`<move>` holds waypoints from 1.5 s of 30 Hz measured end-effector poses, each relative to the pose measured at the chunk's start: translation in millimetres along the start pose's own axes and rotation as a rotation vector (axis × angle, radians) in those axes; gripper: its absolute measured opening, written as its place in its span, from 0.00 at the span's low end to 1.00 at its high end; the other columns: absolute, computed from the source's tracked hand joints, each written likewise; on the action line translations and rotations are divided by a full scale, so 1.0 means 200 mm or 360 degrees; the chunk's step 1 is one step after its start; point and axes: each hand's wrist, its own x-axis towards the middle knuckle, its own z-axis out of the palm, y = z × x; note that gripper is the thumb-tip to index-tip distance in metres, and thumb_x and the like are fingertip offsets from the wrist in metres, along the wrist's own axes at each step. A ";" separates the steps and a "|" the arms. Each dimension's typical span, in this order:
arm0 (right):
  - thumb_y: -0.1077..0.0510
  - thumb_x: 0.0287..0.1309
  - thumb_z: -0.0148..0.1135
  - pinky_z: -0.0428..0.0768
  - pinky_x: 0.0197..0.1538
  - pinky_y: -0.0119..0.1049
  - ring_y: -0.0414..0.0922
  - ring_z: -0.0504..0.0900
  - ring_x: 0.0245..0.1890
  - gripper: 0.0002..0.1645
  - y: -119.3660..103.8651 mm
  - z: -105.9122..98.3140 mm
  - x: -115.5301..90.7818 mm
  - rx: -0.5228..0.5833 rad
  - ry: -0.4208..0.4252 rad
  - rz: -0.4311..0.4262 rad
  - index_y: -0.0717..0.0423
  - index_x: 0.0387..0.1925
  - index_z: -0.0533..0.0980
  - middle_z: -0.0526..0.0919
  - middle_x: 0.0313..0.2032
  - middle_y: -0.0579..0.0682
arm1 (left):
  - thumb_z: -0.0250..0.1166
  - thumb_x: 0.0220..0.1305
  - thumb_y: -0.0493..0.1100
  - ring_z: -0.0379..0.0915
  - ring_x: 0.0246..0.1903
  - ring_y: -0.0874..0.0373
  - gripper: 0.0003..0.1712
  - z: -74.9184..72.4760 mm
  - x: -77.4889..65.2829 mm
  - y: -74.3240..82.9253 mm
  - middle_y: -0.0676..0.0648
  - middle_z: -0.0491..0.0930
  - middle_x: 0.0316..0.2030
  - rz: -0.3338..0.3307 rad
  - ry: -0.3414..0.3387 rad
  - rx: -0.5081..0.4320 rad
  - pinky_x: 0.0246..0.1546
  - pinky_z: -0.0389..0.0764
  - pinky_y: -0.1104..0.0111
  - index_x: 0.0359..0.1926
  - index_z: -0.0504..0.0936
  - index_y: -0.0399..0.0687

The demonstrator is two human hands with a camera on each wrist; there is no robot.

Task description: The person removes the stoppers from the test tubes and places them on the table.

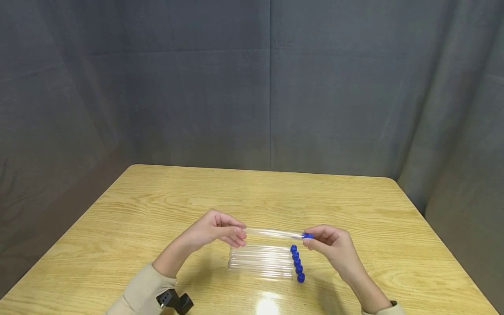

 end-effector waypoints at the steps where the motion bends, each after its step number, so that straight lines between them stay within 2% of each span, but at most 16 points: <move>1: 0.71 0.53 0.57 0.79 0.33 0.32 0.40 0.80 0.28 0.07 0.00 0.00 0.00 0.0005 0.0002 -0.0001 0.63 0.35 0.78 0.82 0.29 0.46 | 0.54 0.62 0.32 0.79 0.33 0.46 0.15 0.00 0.00 0.00 0.33 0.79 0.34 -0.0004 0.0007 0.0000 0.37 0.77 0.56 0.46 0.72 0.21; 7: 0.71 0.53 0.57 0.78 0.33 0.31 0.41 0.79 0.29 0.08 0.00 -0.01 0.00 -0.0016 0.0024 0.0016 0.62 0.35 0.78 0.82 0.30 0.45 | 0.54 0.62 0.32 0.79 0.33 0.47 0.15 0.00 0.00 0.00 0.34 0.79 0.35 -0.0015 0.0033 0.0009 0.37 0.77 0.57 0.47 0.73 0.22; 13: 0.68 0.53 0.59 0.77 0.33 0.29 0.39 0.77 0.29 0.07 0.01 -0.01 0.00 -0.0140 0.0122 0.0107 0.62 0.36 0.78 0.80 0.31 0.43 | 0.54 0.62 0.32 0.79 0.33 0.47 0.15 -0.01 0.01 0.00 0.33 0.79 0.35 -0.0011 0.0041 0.0019 0.37 0.77 0.58 0.47 0.73 0.22; 20: 0.67 0.52 0.60 0.76 0.33 0.29 0.38 0.75 0.28 0.08 0.02 -0.01 -0.01 -0.0154 0.0170 0.0157 0.63 0.37 0.78 0.77 0.30 0.43 | 0.54 0.62 0.32 0.78 0.34 0.45 0.15 -0.02 0.02 -0.02 0.34 0.79 0.35 -0.0003 0.0060 0.0057 0.37 0.78 0.59 0.47 0.73 0.22; 26: 0.68 0.52 0.60 0.76 0.34 0.28 0.38 0.75 0.29 0.09 0.03 -0.01 0.00 -0.0149 0.0142 0.0122 0.68 0.37 0.75 0.77 0.31 0.43 | 0.55 0.62 0.33 0.79 0.33 0.47 0.14 -0.04 0.03 -0.03 0.36 0.80 0.35 -0.0007 0.0100 0.0130 0.37 0.77 0.58 0.45 0.75 0.26; 33: 0.68 0.53 0.59 0.76 0.36 0.28 0.39 0.76 0.33 0.11 0.05 -0.02 0.00 -0.0093 0.0102 0.0100 0.69 0.40 0.74 0.78 0.33 0.43 | 0.56 0.61 0.34 0.77 0.35 0.41 0.14 -0.07 0.04 -0.04 0.35 0.80 0.35 -0.0033 0.0175 0.0174 0.38 0.77 0.57 0.45 0.76 0.27; 37: 0.69 0.53 0.59 0.76 0.37 0.29 0.39 0.76 0.34 0.11 0.05 -0.02 0.00 -0.0082 0.0091 0.0093 0.69 0.40 0.74 0.78 0.34 0.44 | 0.57 0.61 0.34 0.78 0.34 0.44 0.14 -0.08 0.06 -0.06 0.36 0.80 0.35 -0.0019 0.0197 0.0202 0.37 0.78 0.59 0.45 0.76 0.27; 45: 0.68 0.53 0.59 0.76 0.37 0.29 0.39 0.77 0.33 0.10 0.07 -0.02 0.00 -0.0108 0.0104 0.0143 0.68 0.38 0.75 0.79 0.34 0.44 | 0.56 0.61 0.33 0.78 0.33 0.44 0.14 -0.07 0.09 -0.10 0.34 0.80 0.35 -0.0021 0.0263 0.0218 0.38 0.75 0.52 0.45 0.75 0.24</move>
